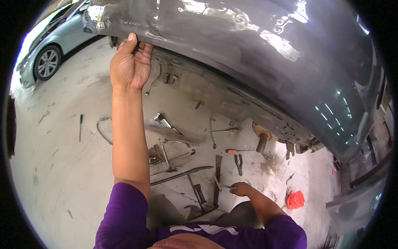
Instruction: The person uses a T-handle tool and a hammer to smooth and shape the rear body panel of a car. They hammer a metal bar against the underside of the panel, use their hands to feel the surface, and then fit a rubber seal along the edge of the trunk area before closing the hatchback.
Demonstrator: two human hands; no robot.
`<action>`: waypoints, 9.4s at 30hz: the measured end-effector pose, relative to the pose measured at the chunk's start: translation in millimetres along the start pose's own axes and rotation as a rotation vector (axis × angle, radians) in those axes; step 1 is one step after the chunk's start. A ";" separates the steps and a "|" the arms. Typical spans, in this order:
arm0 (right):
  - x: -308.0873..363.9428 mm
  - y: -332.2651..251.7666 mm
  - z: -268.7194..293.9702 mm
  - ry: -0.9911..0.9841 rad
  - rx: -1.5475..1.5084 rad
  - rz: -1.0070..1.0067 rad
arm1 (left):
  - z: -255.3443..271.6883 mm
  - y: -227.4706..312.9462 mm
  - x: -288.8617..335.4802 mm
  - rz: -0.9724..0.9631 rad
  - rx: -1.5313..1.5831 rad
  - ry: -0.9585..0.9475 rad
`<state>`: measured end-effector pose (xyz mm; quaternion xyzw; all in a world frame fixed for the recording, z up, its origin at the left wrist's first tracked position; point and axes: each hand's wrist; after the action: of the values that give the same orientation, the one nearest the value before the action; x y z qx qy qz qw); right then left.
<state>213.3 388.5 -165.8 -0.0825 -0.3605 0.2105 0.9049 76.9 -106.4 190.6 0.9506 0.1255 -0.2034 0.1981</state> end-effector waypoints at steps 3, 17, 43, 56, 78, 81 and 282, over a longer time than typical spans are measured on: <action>-5.9 4.8 0.4 -0.014 -0.038 0.160 | -0.1 1.6 1.1 -0.013 -0.019 0.034; 17.6 6.1 30.5 0.168 -0.180 0.203 | 4.5 2.9 0.0 -0.096 -0.161 0.127; -12.9 34.1 27.1 0.094 -0.437 0.132 | -25.3 -65.3 31.1 -1.279 -1.709 0.282; 6.9 -23.8 73.7 0.443 -0.957 0.358 | -22.8 -81.7 17.4 -1.314 -1.481 0.316; 218.4 -357.9 331.0 1.290 0.540 0.770 | -15.6 -62.3 52.6 -0.806 -1.410 0.126; 193.2 -418.1 373.9 1.283 0.981 0.670 | -13.3 -57.7 54.6 -0.764 -1.388 0.091; 157.2 -462.2 341.1 0.765 0.450 0.487 | -52.1 -24.8 69.0 -0.284 -0.317 -0.126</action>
<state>229.9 41.9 318.3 -0.0385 0.0809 0.4424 0.8923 147.7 -51.2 196.1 0.8657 0.2757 -0.2659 0.3221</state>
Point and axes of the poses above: each hand's wrist, its own x-axis away from the middle knuckle, its own z-axis out of the back of the hand, y = z × x, and after that the axes turned 15 degrees about z, right-handed
